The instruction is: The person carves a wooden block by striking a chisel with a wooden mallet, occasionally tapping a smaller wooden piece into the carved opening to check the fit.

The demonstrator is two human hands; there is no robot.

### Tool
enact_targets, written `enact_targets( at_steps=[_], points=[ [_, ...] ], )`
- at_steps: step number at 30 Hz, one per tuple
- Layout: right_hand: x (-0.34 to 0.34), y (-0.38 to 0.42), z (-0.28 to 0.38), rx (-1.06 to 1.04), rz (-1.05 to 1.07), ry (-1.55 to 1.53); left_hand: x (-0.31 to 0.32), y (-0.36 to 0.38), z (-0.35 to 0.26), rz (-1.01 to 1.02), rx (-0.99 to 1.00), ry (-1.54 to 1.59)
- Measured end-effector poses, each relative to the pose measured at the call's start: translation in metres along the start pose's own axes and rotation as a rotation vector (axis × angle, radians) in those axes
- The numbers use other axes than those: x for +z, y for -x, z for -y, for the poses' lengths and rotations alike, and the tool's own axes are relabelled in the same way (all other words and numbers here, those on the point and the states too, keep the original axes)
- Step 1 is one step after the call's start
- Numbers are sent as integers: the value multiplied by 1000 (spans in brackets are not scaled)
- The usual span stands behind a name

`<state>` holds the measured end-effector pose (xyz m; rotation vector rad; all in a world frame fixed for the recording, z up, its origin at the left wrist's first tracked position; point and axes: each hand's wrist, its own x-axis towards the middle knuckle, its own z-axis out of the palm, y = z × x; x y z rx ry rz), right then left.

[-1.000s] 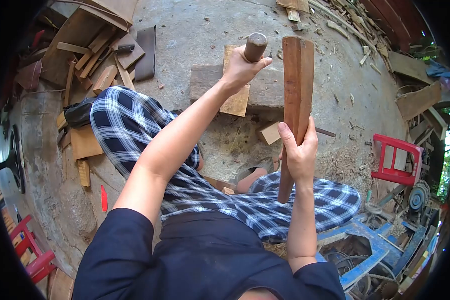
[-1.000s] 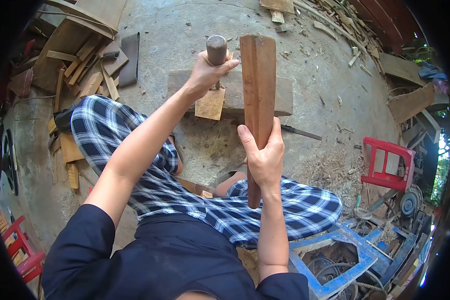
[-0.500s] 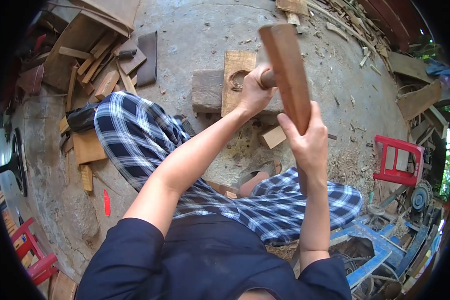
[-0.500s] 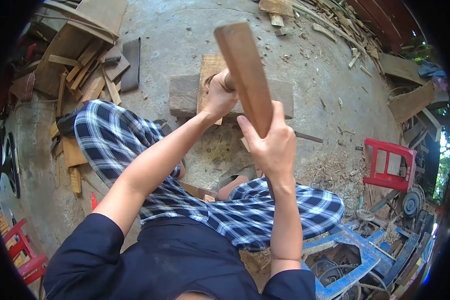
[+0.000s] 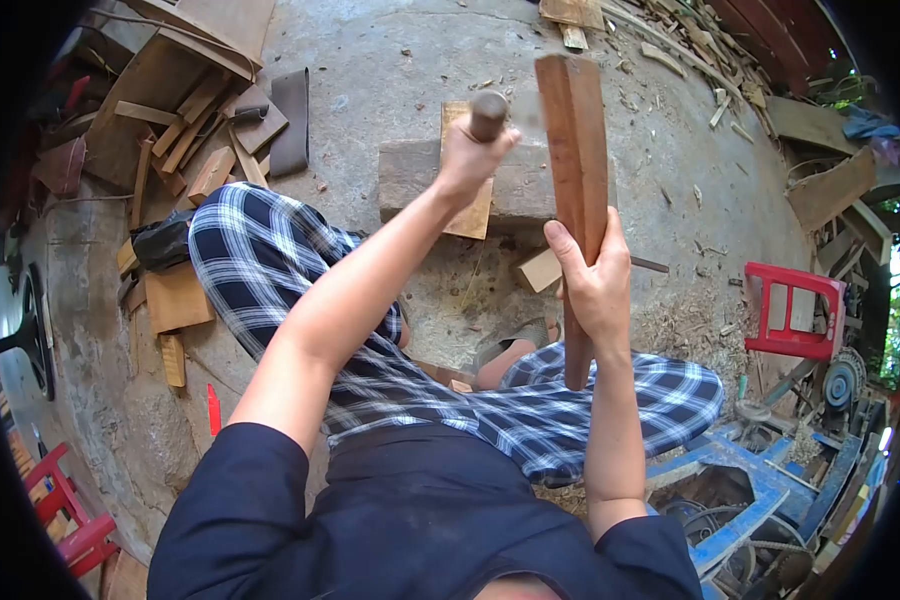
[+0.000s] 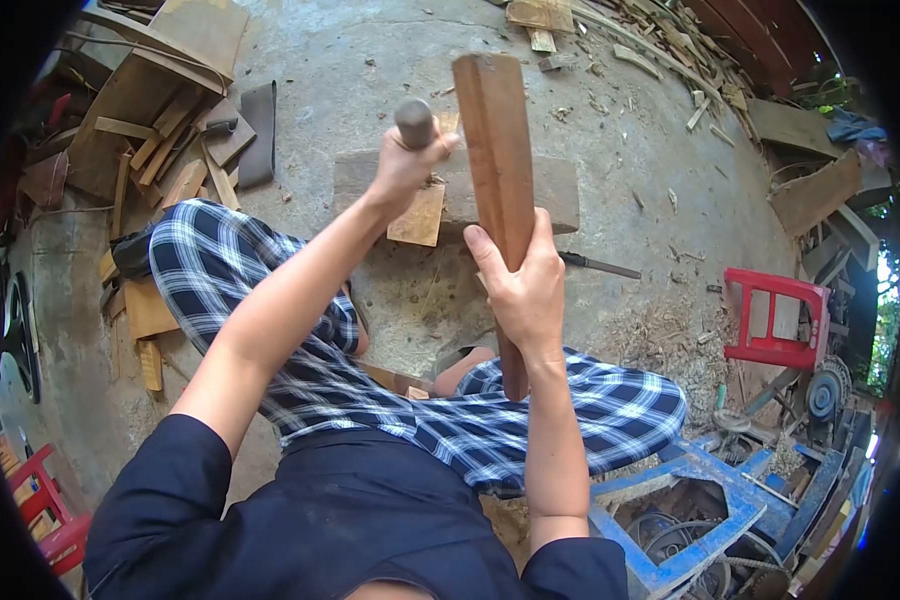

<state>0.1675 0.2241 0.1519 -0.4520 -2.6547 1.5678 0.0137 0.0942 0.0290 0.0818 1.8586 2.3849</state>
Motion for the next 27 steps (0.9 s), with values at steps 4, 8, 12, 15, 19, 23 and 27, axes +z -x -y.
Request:
enact_targets(
  at_steps=[4, 8, 12, 15, 19, 23, 27],
  points=[
    [-1, 8, -4, 42, -35, -102, -13, -13, -15, -130, -91, 107],
    [-1, 15, -6, 61, -30, -119, -9, -8, -14, -82, -60, 72],
    [0, 16, -4, 91, -19, -96, -1, -2, -13, -31, -28, -14],
    [-5, 15, 10, 73, -2, -72, 7, 2, -10, -27, 4, -36],
    [-13, 12, 39, -216, -113, -141, 21, 19, -6, 26, 128, -153],
    [-7, 3, 37, -235, -129, 164, 36, 24, 23, 41, 263, -222],
    [-15, -3, 19, -140, -47, 278, 33, 25, 16, 95, 219, -211]
  ],
)
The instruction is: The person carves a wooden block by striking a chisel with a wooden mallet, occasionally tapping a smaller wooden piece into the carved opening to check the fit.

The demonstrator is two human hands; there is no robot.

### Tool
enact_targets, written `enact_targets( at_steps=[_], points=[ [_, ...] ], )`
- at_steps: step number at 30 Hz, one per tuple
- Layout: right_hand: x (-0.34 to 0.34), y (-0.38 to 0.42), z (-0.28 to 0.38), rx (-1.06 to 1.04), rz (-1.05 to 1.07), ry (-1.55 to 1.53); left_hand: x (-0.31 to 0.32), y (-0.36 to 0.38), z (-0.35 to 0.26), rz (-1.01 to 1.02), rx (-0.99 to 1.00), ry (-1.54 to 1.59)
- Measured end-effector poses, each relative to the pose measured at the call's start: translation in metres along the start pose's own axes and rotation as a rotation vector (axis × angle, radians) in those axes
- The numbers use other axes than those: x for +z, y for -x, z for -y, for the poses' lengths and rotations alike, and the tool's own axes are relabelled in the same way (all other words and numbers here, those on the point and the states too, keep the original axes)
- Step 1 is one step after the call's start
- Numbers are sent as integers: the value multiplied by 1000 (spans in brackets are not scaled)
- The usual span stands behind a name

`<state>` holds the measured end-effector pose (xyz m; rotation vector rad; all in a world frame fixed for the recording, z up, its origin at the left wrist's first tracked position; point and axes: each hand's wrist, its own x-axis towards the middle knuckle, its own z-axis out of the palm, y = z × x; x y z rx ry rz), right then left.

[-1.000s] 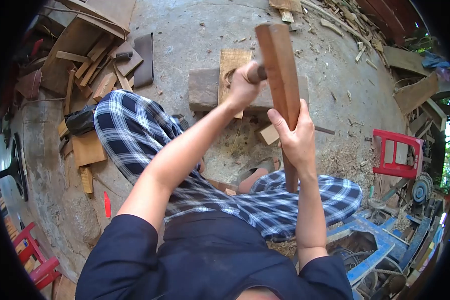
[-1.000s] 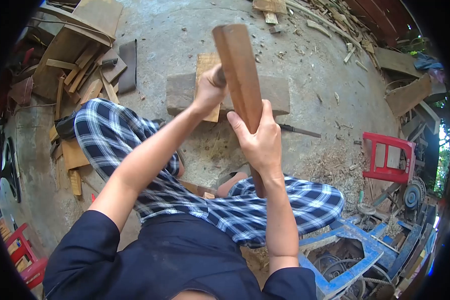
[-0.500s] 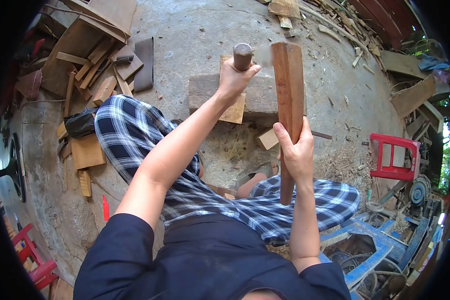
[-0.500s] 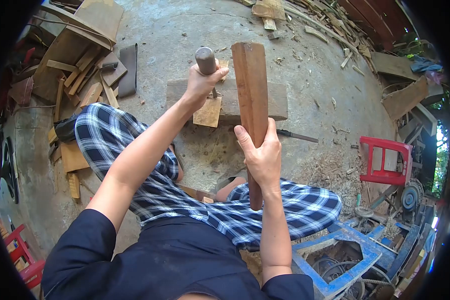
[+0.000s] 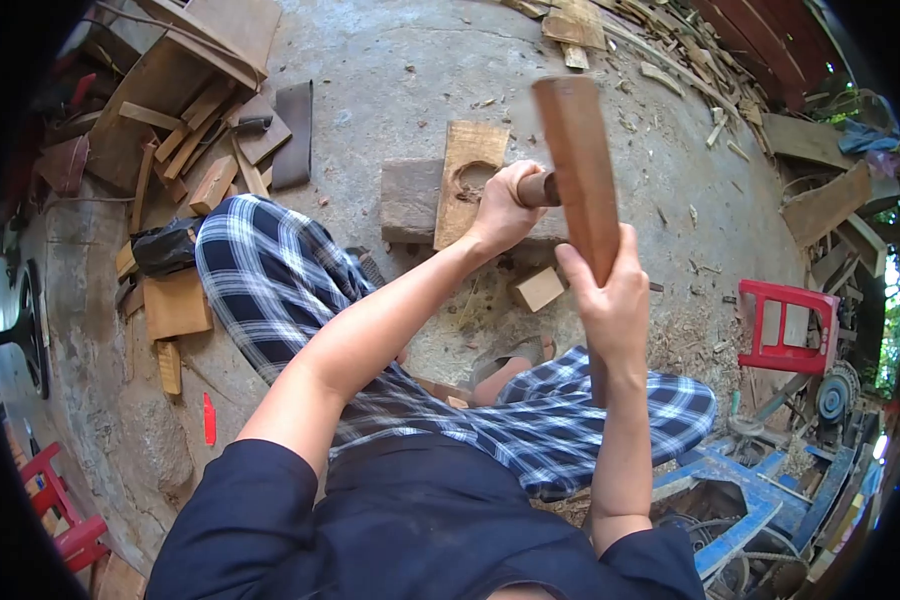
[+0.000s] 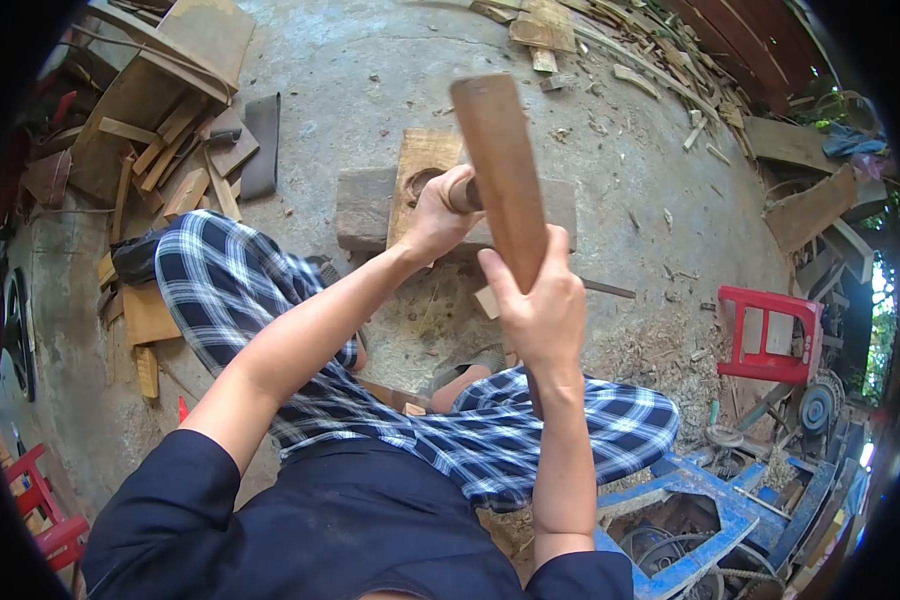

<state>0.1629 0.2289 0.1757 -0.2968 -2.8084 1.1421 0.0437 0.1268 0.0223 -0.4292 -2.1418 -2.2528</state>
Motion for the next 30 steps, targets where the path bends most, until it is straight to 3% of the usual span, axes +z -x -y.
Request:
enact_targets(
  at_steps=[1, 4, 6, 8, 10, 12, 13, 16, 18, 23, 25, 30],
  points=[
    [-1, 4, 2, 91, 18, -80, -5, 3, -3, 20, -29, -70],
    [5, 16, 8, 17, -96, -278, -14, 3, -16, 58, -31, -114],
    [10, 19, 14, 102, -90, -315, -13, 3, -12, 66, 8, -120],
    [22, 13, 0, -55, -5, 59, -15, 7, -16, 187, -179, 217],
    [21, 12, -2, -64, -5, 12, -25, -1, -34, 257, -272, 111],
    [20, 18, -2, 88, 83, -230, -37, -7, -21, 301, -288, 273],
    [21, 20, -5, 87, 74, -234, -46, -10, -28, 208, -320, 111],
    [19, 29, -11, 130, 30, -324, -70, -30, -7, 51, -327, 342],
    [15, 32, -10, 260, 81, -417, -82, -36, -7, -197, -405, 488],
    [19, 38, -19, 251, 65, -466, -98, -35, 13, -199, -330, 609],
    [20, 35, -18, 243, 66, -466, -88, -31, -7, -99, -302, 367],
    [20, 34, -17, 250, 47, -455, -62, -26, -19, 13, -289, 281]
  ],
)
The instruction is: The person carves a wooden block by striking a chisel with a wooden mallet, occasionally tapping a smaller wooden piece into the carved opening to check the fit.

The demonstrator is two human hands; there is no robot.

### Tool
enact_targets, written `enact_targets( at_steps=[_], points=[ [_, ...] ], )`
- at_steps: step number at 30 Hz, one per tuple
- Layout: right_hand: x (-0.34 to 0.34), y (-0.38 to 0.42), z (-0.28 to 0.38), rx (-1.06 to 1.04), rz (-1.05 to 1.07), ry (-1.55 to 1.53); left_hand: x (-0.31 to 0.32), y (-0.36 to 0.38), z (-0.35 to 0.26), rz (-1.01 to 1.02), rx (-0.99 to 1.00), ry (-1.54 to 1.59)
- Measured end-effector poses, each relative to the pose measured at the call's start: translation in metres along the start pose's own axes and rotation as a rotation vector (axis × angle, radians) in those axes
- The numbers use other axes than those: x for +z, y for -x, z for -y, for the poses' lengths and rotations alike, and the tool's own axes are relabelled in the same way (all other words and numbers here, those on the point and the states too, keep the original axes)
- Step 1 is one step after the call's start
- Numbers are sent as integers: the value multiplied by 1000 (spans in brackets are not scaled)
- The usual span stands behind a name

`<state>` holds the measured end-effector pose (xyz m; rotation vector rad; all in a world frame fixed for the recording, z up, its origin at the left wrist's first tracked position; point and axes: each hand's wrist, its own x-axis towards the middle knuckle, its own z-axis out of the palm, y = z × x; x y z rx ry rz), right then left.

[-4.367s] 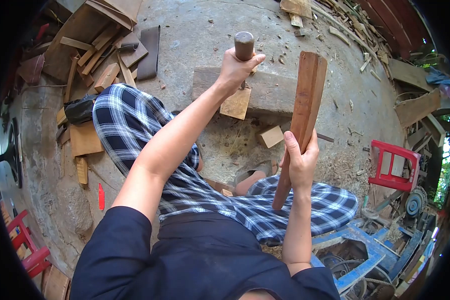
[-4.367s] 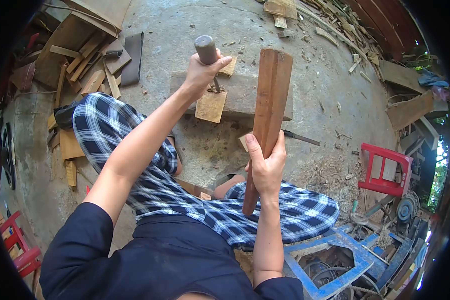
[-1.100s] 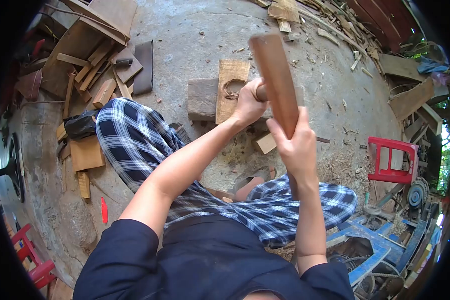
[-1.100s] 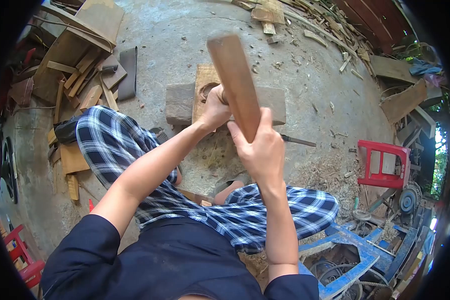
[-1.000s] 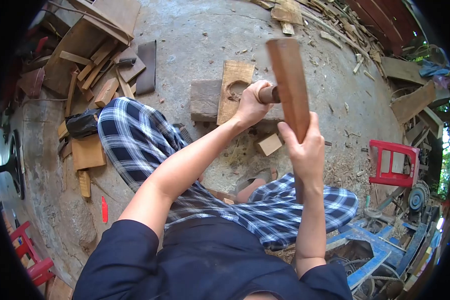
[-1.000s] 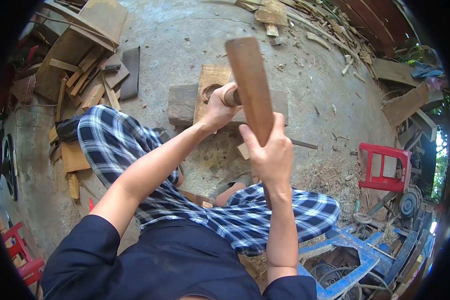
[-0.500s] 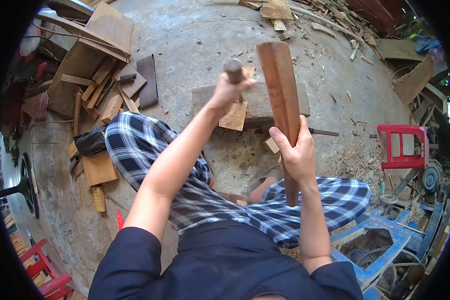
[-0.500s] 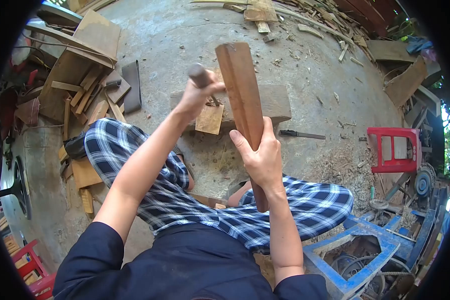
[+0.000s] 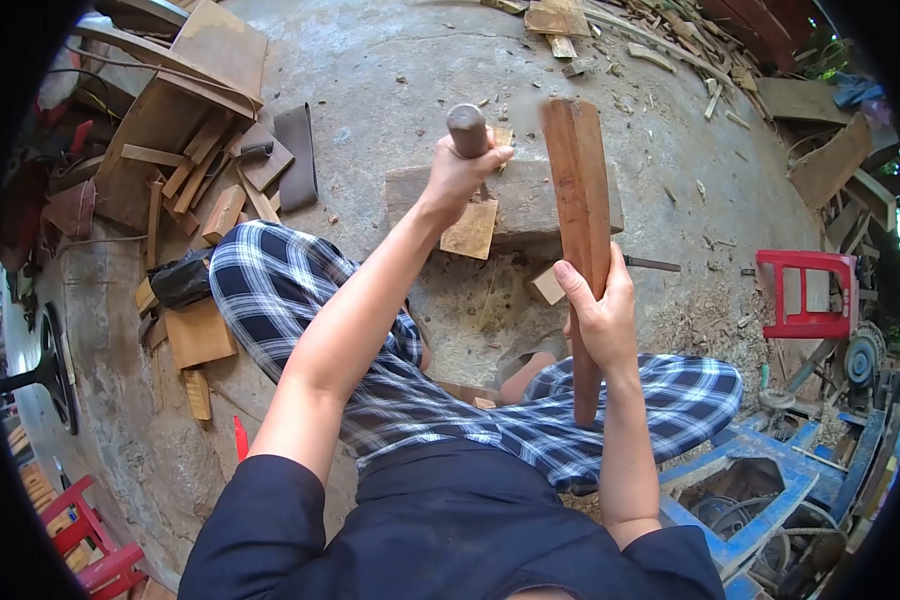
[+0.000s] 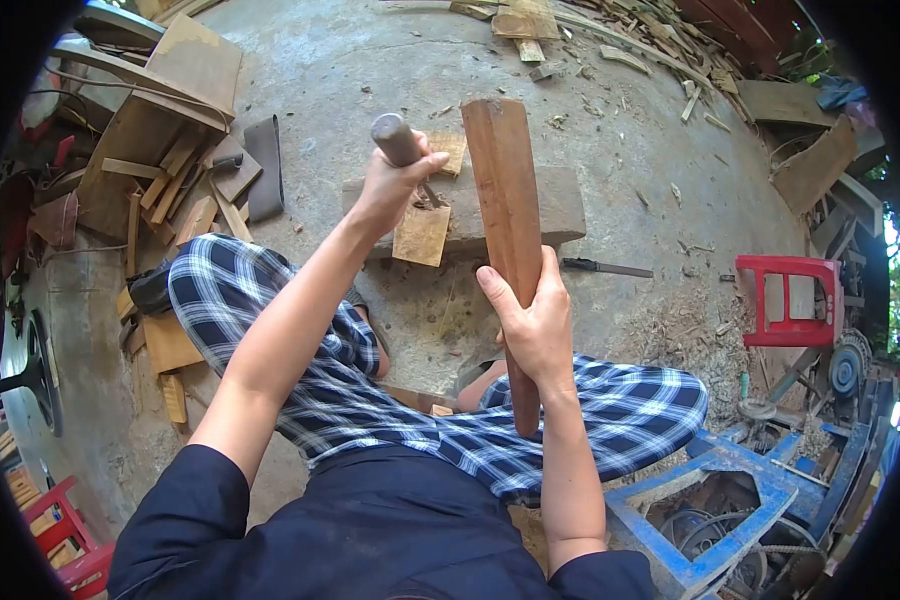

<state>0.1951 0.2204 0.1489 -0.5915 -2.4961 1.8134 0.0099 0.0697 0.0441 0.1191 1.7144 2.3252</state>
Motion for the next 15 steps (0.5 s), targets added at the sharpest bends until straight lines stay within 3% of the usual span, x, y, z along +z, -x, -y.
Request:
enact_targets(
  at_steps=[13, 15],
  points=[
    [-5, -6, 22, -53, 4, -47, 21, 13, 9, 78, 76, -182],
    [-6, -4, 33, -171, -54, -103, 30, 18, 18, 33, 146, -194]
  ],
)
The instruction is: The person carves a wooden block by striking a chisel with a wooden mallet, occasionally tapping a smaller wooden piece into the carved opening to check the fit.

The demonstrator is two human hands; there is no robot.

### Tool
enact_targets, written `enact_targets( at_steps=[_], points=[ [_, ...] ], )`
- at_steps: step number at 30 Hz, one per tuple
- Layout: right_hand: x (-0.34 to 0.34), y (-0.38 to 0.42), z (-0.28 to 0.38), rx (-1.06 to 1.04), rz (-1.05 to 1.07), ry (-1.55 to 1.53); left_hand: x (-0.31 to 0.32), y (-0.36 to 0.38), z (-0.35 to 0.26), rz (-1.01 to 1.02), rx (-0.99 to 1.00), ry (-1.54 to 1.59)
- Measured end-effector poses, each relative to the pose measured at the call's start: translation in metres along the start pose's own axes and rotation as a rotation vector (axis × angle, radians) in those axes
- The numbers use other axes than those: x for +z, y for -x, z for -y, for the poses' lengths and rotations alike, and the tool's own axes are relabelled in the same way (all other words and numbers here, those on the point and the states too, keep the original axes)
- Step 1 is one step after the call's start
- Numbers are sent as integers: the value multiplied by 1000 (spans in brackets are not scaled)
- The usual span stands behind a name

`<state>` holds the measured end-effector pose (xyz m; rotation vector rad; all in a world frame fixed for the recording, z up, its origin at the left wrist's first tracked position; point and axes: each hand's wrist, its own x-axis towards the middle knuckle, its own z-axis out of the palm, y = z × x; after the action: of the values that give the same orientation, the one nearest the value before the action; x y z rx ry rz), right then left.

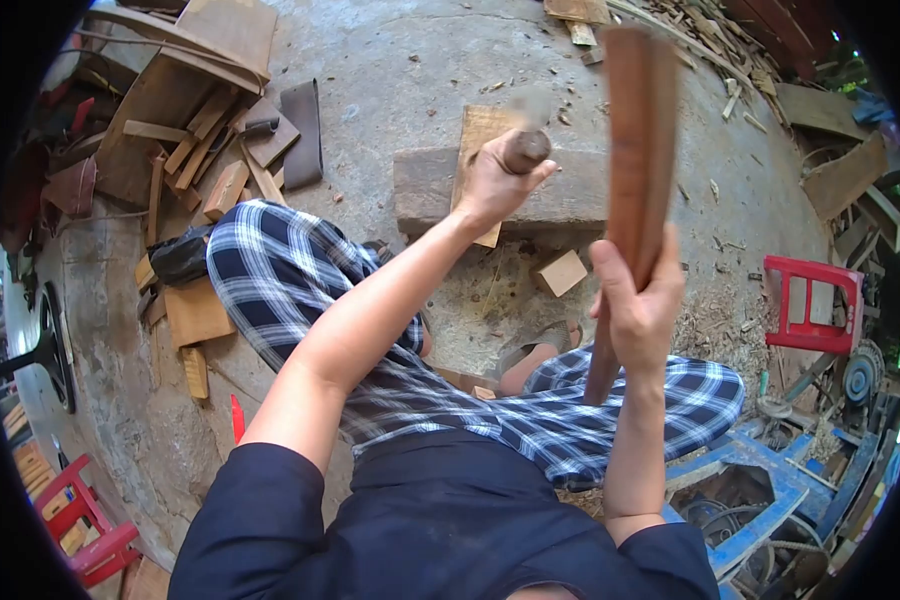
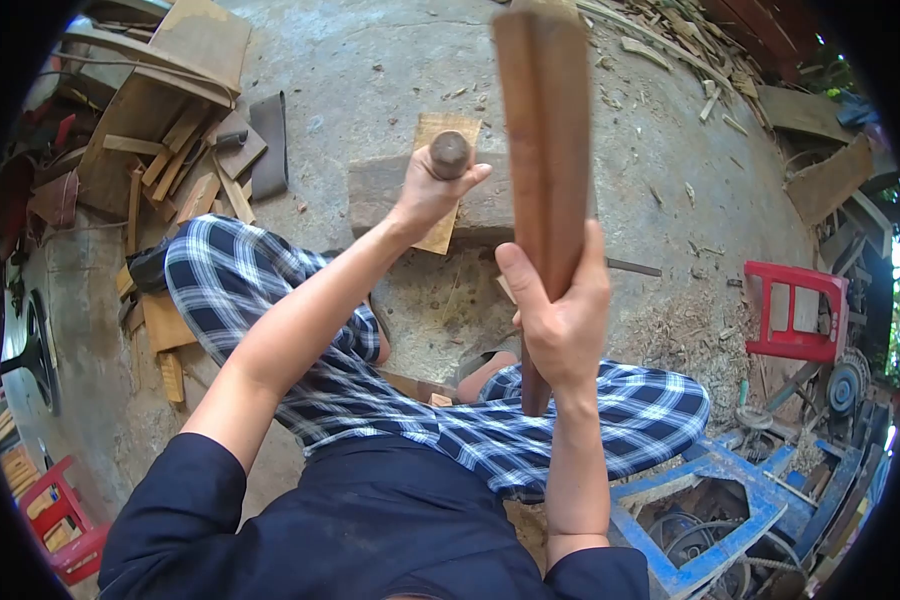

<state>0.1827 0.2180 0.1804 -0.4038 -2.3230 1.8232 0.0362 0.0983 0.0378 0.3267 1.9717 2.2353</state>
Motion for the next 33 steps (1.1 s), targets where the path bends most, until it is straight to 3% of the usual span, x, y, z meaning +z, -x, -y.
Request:
enact_targets(
  at_steps=[1, 3, 7, 9, 11, 15, 17, 19, 23, 26, 29, 33],
  points=[
    [3, 1, 9, -67, -53, -85, 4, 4, 2, -11, -11, 0],
    [3, 2, 25, -229, -122, -138, 15, 7, 4, -60, 189, -47],
    [-7, -6, 11, -339, -93, 171, 35, 10, 21, -153, 217, -114],
    [-3, -8, 3, -26, 69, 361, 41, 12, 26, -167, 231, -78],
    [-1, -7, -27, -226, 61, 470, 40, 19, 19, -95, 165, -79],
    [-3, 7, 2, -16, 65, 294, 39, 17, 22, -139, 267, -145],
    [0, 7, 8, -176, -60, 114, 34, 16, 20, -119, 238, -230],
    [2, 3, 4, -216, -98, 143, 32, 16, 24, -115, 243, -232],
    [1, -12, -22, -107, 54, 441, 31, 5, 27, -96, 229, -86],
    [-2, -10, -26, 27, 78, 330, 17, -4, 16, -17, 171, 102],
    [2, -4, -25, 159, 68, 164, -12, -25, 14, 38, -75, 60],
    [6, 1, -27, 146, 54, 72, -28, -54, 8, -126, -125, 169]
  ],
)
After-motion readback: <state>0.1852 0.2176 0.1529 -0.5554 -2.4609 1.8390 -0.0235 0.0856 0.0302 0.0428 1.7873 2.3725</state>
